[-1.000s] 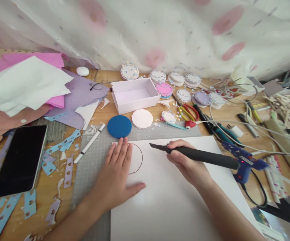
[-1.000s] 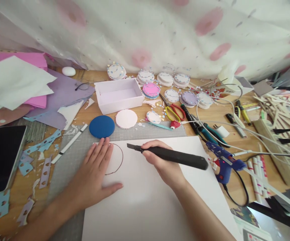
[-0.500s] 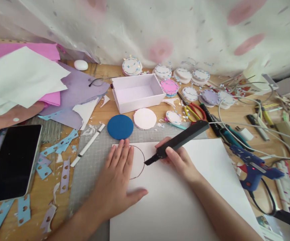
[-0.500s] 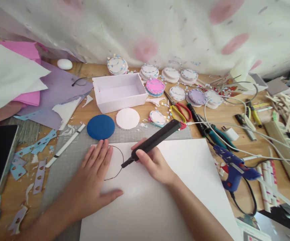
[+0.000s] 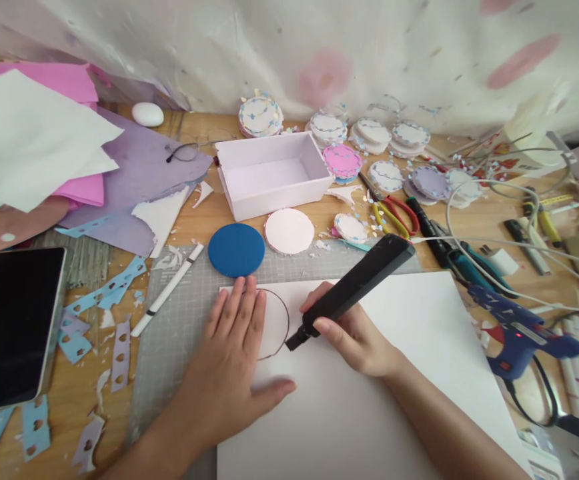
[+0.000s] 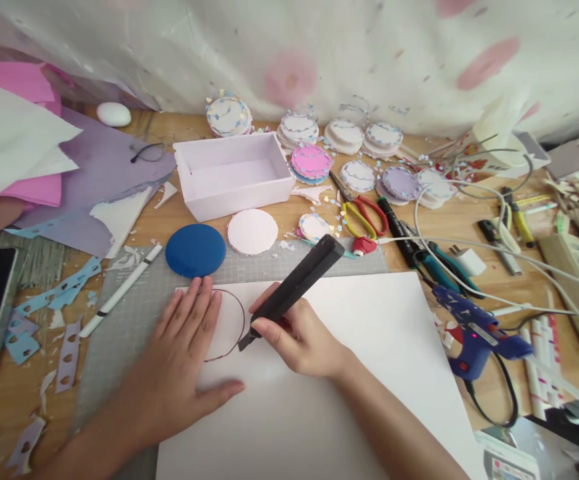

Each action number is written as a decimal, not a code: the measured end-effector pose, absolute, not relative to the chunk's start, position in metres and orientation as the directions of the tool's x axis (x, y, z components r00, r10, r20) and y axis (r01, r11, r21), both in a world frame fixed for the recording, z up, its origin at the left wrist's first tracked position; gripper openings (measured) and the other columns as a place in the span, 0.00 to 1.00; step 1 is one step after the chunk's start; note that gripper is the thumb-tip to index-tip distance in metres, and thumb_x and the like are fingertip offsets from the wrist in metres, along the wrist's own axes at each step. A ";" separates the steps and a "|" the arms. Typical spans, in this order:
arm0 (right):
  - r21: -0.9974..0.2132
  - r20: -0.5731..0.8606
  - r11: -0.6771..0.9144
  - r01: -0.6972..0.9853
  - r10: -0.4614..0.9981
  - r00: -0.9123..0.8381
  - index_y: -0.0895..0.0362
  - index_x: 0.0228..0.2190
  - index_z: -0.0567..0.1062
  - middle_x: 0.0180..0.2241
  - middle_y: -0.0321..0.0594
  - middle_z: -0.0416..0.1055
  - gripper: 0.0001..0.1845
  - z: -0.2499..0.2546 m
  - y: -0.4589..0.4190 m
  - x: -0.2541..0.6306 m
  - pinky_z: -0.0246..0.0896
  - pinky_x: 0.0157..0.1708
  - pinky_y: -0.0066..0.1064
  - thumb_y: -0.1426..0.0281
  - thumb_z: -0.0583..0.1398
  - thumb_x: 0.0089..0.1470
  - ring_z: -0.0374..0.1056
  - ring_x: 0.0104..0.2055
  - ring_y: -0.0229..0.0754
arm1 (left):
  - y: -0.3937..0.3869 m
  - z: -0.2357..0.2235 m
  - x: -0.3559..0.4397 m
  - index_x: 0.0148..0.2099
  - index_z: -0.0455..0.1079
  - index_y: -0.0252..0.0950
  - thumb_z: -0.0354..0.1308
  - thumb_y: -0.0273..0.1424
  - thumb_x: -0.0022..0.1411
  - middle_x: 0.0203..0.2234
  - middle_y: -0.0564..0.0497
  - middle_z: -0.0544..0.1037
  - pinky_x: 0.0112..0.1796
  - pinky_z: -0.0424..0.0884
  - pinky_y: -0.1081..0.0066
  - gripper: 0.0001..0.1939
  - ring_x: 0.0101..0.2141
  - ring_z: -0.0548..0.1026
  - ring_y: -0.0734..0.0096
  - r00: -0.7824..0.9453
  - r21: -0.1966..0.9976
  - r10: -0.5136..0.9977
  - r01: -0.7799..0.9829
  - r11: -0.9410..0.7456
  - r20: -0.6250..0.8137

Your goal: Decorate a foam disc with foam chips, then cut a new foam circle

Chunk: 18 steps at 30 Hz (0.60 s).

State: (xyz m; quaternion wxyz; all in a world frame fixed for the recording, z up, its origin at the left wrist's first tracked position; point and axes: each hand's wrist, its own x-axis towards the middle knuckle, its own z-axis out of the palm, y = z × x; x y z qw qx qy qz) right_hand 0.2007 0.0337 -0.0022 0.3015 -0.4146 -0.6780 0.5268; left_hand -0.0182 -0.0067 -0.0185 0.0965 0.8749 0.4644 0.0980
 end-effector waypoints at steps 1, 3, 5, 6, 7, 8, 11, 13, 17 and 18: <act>-0.963 -0.026 0.104 0.248 0.880 -0.473 0.57 0.37 0.69 0.31 0.40 0.67 0.17 -0.002 0.033 0.200 0.62 0.25 0.29 0.56 0.52 0.62 0.63 0.28 0.38 | -0.007 -0.018 -0.018 0.68 0.44 0.19 0.50 0.56 0.58 0.67 0.28 0.45 0.63 0.42 0.48 0.52 0.67 0.40 0.42 0.549 0.260 0.832 0.794 -0.550 0.083; -0.960 -0.022 0.113 0.257 0.882 -0.470 0.57 0.37 0.69 0.31 0.40 0.68 0.17 -0.002 0.033 0.200 0.63 0.25 0.29 0.56 0.52 0.62 0.64 0.28 0.38 | -0.007 -0.019 -0.018 0.68 0.44 0.19 0.50 0.56 0.58 0.67 0.28 0.46 0.63 0.42 0.48 0.52 0.67 0.40 0.42 0.547 0.261 0.833 0.794 -0.549 0.085; -0.955 -0.020 0.122 0.269 0.882 -0.471 0.58 0.36 0.70 0.31 0.40 0.68 0.17 -0.002 0.033 0.199 0.63 0.25 0.29 0.56 0.53 0.62 0.64 0.28 0.38 | -0.007 -0.019 -0.018 0.68 0.44 0.19 0.50 0.56 0.58 0.67 0.28 0.46 0.63 0.43 0.48 0.52 0.67 0.41 0.42 0.547 0.260 0.833 0.795 -0.548 0.086; -0.954 -0.024 0.122 0.274 0.880 -0.474 0.58 0.36 0.70 0.31 0.40 0.68 0.16 -0.002 0.033 0.199 0.63 0.24 0.28 0.57 0.53 0.62 0.64 0.28 0.38 | -0.007 -0.019 -0.018 0.68 0.44 0.19 0.50 0.56 0.58 0.67 0.28 0.46 0.63 0.42 0.48 0.52 0.67 0.41 0.42 0.546 0.260 0.833 0.795 -0.548 0.087; -0.954 -0.029 0.119 0.277 0.878 -0.478 0.58 0.36 0.70 0.31 0.40 0.68 0.16 -0.002 0.032 0.199 0.63 0.24 0.28 0.58 0.54 0.62 0.63 0.28 0.37 | -0.008 -0.019 -0.018 0.68 0.44 0.19 0.50 0.56 0.58 0.67 0.27 0.46 0.63 0.42 0.48 0.52 0.67 0.41 0.42 0.546 0.259 0.833 0.795 -0.548 0.087; -0.954 -0.039 0.110 0.279 0.876 -0.481 0.58 0.36 0.70 0.30 0.40 0.68 0.14 -0.002 0.032 0.199 0.63 0.24 0.28 0.58 0.55 0.62 0.63 0.28 0.37 | -0.008 -0.019 -0.018 0.68 0.44 0.19 0.50 0.56 0.58 0.67 0.27 0.46 0.63 0.42 0.48 0.52 0.67 0.41 0.42 0.546 0.259 0.833 0.795 -0.548 0.086; -0.958 -0.078 0.067 0.279 0.875 -0.478 0.57 0.38 0.68 0.31 0.39 0.66 0.12 -0.002 0.030 0.198 0.62 0.23 0.26 0.61 0.57 0.60 0.62 0.27 0.36 | -0.008 -0.018 -0.018 0.68 0.44 0.19 0.50 0.56 0.58 0.67 0.27 0.45 0.63 0.42 0.48 0.52 0.67 0.41 0.42 0.546 0.258 0.834 0.797 -0.547 0.082; -0.962 -0.098 0.040 0.272 0.875 -0.475 0.57 0.38 0.68 0.31 0.38 0.66 0.12 -0.002 0.030 0.197 0.61 0.22 0.25 0.61 0.60 0.58 0.61 0.26 0.34 | -0.008 -0.019 -0.018 0.68 0.44 0.19 0.50 0.56 0.58 0.67 0.27 0.45 0.63 0.42 0.48 0.52 0.67 0.40 0.41 0.546 0.259 0.834 0.797 -0.545 0.077; -0.962 -0.118 0.014 0.271 0.877 -0.465 0.56 0.36 0.68 0.32 0.36 0.65 0.17 -0.003 0.029 0.195 0.61 0.21 0.25 0.61 0.66 0.51 0.61 0.25 0.33 | -0.007 -0.019 -0.018 0.68 0.43 0.18 0.50 0.57 0.58 0.67 0.27 0.44 0.63 0.41 0.48 0.52 0.67 0.40 0.41 0.548 0.263 0.833 0.795 -0.546 0.073; -0.962 -0.124 0.008 0.274 0.880 -0.459 0.56 0.36 0.68 0.32 0.36 0.64 0.17 -0.003 0.029 0.195 0.61 0.21 0.25 0.61 0.66 0.51 0.61 0.25 0.33 | -0.007 -0.020 -0.018 0.68 0.43 0.18 0.50 0.57 0.58 0.68 0.27 0.43 0.63 0.41 0.48 0.52 0.67 0.40 0.41 0.549 0.264 0.833 0.795 -0.547 0.073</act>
